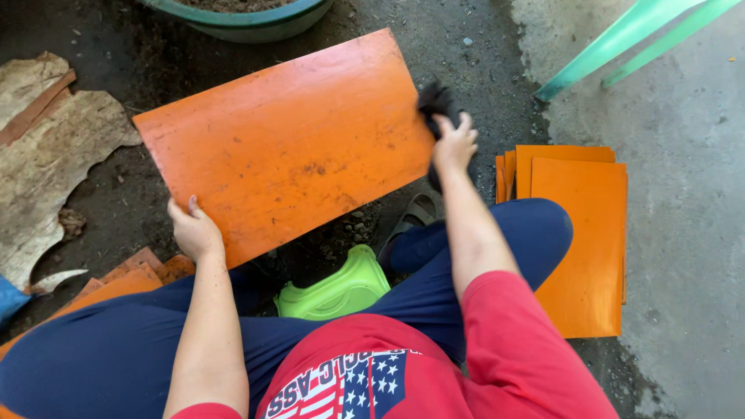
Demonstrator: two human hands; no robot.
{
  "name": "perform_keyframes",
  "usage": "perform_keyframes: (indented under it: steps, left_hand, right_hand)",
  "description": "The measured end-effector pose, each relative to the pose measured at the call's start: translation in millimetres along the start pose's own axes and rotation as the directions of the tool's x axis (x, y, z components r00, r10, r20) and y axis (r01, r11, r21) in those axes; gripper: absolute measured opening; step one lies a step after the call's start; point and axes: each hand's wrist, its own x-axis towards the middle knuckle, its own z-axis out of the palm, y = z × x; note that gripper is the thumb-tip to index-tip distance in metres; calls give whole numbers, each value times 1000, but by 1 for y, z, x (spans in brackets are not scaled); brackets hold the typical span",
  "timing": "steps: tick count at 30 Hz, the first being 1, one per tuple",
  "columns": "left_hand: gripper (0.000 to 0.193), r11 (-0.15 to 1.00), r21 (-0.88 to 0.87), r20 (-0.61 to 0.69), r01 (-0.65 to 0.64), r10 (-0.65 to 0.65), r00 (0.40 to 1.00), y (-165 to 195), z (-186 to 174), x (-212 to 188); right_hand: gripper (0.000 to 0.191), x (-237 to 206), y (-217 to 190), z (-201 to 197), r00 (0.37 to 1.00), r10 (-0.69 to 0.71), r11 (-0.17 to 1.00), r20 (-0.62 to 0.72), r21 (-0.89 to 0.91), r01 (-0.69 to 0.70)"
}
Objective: The person sits on a small stool and wipes orange rectangular plates with a dark cloth. They handle the plates one at a time, wiping both sides and edges, then stack the cleaned plates on the ground.
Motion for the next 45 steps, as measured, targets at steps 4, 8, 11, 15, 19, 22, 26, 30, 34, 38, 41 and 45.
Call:
perform_keyframes:
  steps: [4,8,11,15,19,22,26,30,34,38,41,45]
  left_hand:
    - [46,1000,7,49,10,-10,999,6,-15,3]
    - [45,995,65,73,74,-79,994,3,-24,8]
    - [40,997,52,45,56,-59,997,-1,-20,21]
    - [42,964,-171,75,205,-194,978,3,-13,39]
    - [49,973,-91,66,210,-205,977,10,-13,38]
    - [50,983,-70,-14,170,-171,985,18,-17,33]
    - [49,961,-52,5,272,-272,962,21,-16,28]
    - [51,946,-127,-15,297,-301,953,12,-8,27]
    - [53,941,-159,-22,298,-305,952,2,1,24]
    - [55,967,-116,-95,225,-236,967,0,8,20]
    - [55,937,-147,-25,318,-325,946,5,9,19]
    - [56,952,-75,-31,297,-300,953,17,3,25]
  right_hand:
    - [48,48,21,-43,981,179,982,-75,67,-174]
    - [44,65,-17,-97,975,-187,944,-116,255,212]
    - [44,48,-84,-109,901,-425,880,90,276,387]
    - [47,-47,-204,-62,649,-751,654,122,265,708]
    - [53,-146,-297,3,465,-880,475,96,159,866]
    - [51,-157,-314,43,526,-850,524,10,116,844]
    - [49,-111,-309,79,567,-822,569,54,111,815]
    - [49,-44,-285,90,738,-672,740,59,18,673]
    - [51,40,-232,78,833,-553,833,21,-4,553]
    - [51,107,-171,68,935,-342,940,90,28,341]
    - [53,137,-138,72,966,-238,971,97,41,235]
    - [48,180,-84,65,983,74,960,166,254,-115]
